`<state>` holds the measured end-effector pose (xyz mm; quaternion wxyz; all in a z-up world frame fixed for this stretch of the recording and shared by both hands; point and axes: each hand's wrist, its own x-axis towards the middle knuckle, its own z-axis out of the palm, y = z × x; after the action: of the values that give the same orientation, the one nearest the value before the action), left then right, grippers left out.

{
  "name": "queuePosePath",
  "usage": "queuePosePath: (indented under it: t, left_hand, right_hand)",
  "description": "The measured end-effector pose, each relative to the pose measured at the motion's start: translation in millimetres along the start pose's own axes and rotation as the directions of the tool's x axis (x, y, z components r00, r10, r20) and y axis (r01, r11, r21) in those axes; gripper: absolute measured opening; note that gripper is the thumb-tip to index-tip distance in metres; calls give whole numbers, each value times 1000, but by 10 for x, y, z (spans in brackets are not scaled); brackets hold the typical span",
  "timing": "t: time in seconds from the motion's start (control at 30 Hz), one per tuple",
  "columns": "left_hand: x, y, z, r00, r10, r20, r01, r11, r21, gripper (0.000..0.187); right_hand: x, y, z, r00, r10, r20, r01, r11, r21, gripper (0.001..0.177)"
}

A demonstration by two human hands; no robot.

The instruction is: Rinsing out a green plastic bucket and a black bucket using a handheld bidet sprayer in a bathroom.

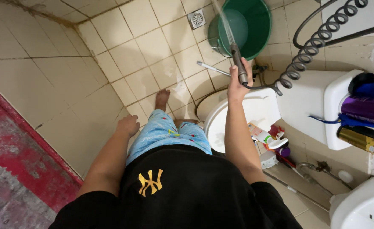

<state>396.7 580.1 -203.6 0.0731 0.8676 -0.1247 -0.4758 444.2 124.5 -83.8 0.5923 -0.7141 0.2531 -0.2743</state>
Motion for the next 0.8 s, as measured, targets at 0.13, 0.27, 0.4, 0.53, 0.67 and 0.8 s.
queuePosePath:
  t: [0.13, 0.27, 0.4, 0.53, 0.67, 0.8]
  left_hand:
    - [-19, 8, -47, 1000, 0, 7, 0, 1000, 16, 37]
    - [-3, 30, -87, 1000, 9, -1, -9, 1000, 29, 35]
    - [4, 77, -180, 1000, 22, 17, -23, 999, 28, 36]
    - [51, 77, -171, 999, 28, -33, -28, 1000, -8, 39]
    - [80, 107, -220, 999, 39, 0, -39, 999, 37, 39]
    - [263, 109, -278, 986, 124, -109, -128, 991, -31, 39]
  right_hand:
    - [-50, -97, 69, 998, -44, 42, 44, 999, -2, 33]
    - [-135, -249, 192, 991, -2, 137, 12, 997, -70, 32]
    - [-67, -21, 86, 997, -55, 63, 59, 995, -75, 30]
    - [68, -39, -34, 998, -51, -46, 50, 999, -13, 30]
    - [88, -196, 37, 996, -38, 80, 37, 999, 16, 33]
    - [25, -359, 180, 991, 27, 127, -42, 992, 115, 35]
